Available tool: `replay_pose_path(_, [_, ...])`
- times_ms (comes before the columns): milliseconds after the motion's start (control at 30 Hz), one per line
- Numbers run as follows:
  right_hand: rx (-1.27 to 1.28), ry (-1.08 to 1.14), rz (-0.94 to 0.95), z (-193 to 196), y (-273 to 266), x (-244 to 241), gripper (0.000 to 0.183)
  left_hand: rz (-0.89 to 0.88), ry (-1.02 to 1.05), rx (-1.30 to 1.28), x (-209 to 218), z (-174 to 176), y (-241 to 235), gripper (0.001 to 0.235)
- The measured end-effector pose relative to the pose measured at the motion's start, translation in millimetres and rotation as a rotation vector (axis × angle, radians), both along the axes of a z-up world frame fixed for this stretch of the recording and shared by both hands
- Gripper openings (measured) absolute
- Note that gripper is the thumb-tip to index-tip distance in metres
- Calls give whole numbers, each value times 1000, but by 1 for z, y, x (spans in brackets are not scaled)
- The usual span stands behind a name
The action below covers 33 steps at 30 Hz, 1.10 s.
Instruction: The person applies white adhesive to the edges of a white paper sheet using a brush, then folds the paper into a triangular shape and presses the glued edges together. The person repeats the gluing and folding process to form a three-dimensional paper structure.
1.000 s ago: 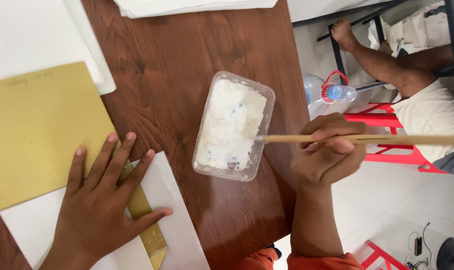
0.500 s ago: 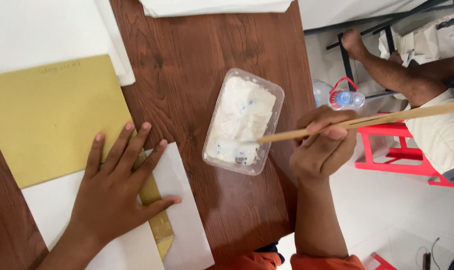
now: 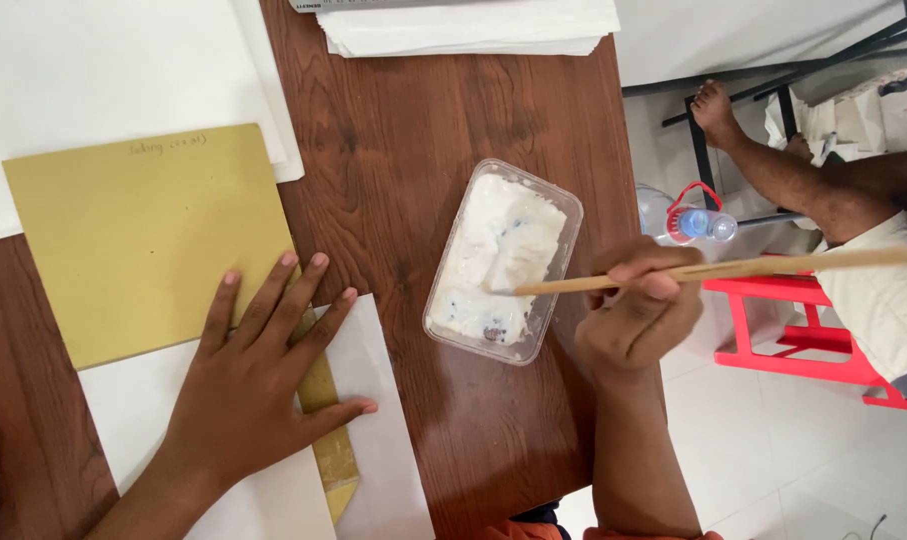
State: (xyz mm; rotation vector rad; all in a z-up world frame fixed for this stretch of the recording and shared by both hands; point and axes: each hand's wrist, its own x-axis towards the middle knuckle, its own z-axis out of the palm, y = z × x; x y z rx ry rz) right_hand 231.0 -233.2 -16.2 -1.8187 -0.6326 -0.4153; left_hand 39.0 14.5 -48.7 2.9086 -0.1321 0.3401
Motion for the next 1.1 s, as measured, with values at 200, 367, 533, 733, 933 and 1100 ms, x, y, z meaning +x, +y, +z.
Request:
replay_pose_path(200, [54, -196, -190, 1, -4, 7, 45, -2, 5, 18, 1, -2, 0, 98])
replay_pose_path(367, [-78, -323, -99, -11, -18, 9, 46, 2, 0, 7, 2, -2, 1, 99])
replay_pose_path(533, [-61, -296, -41, -10, -22, 6, 41, 7, 11, -13, 1, -2, 1, 100])
replay_pose_path(733, [88, -261, -170, 0, -10, 7, 49, 20, -11, -27, 2, 2, 4, 98])
replay_pose_path(933, [-72, -170, 9, 5, -15, 10, 43, 13, -32, -15, 0, 4, 0, 88])
replay_pose_path(1100, [-231, -102, -5, 11, -16, 9, 46, 18, -48, -14, 0, 3, 0, 64])
